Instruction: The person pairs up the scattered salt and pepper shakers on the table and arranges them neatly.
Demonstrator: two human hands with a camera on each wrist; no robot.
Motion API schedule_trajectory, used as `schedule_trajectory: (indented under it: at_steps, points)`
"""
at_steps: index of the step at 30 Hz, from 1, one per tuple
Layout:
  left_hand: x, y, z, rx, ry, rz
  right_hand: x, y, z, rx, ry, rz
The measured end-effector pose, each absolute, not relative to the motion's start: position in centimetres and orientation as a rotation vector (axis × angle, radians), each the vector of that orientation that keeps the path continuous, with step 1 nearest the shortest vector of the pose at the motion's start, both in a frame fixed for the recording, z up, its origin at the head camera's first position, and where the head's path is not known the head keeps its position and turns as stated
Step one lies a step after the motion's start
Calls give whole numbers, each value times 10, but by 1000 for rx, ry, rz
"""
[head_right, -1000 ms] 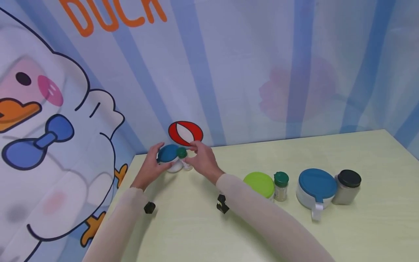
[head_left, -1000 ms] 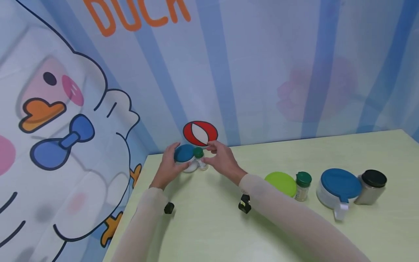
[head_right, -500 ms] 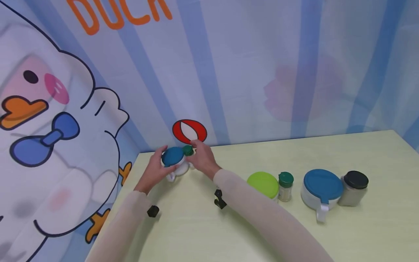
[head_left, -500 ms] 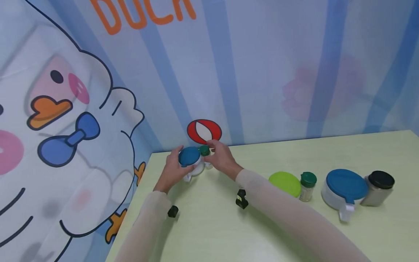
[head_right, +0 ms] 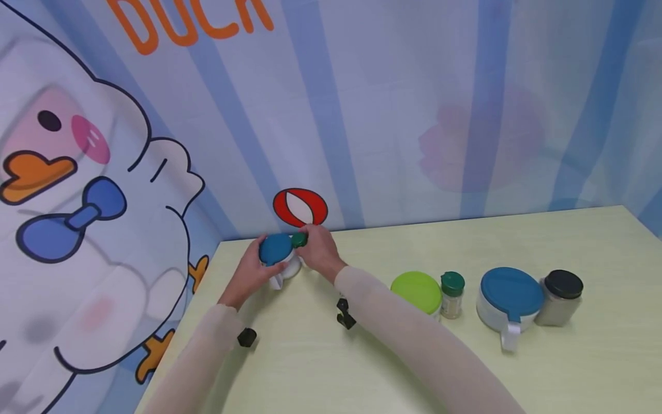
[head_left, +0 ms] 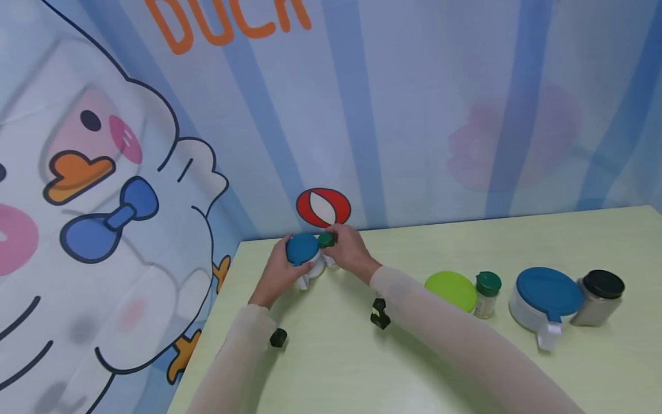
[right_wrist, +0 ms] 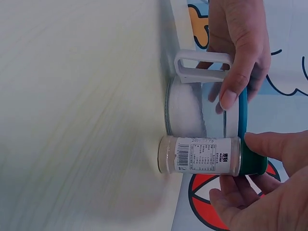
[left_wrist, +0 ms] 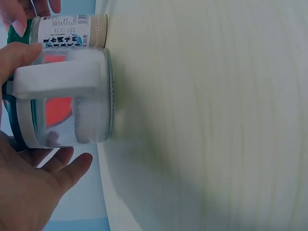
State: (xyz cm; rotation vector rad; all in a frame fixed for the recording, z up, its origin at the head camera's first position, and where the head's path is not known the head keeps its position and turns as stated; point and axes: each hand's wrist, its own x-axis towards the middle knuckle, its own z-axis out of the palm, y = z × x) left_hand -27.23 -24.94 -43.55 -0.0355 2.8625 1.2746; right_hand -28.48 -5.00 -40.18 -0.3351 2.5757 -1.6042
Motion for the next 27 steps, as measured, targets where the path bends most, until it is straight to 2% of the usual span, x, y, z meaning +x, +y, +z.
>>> schedule_trajectory:
  at_steps: [12,27]
  points:
    - [-271,-243,-437,-102,2875,1296,-286,-46,-397,-300,2585,-1490]
    - [-255,-237,-427,-144,2952,1160,-269,-27,-377,-385,2602,-1373]
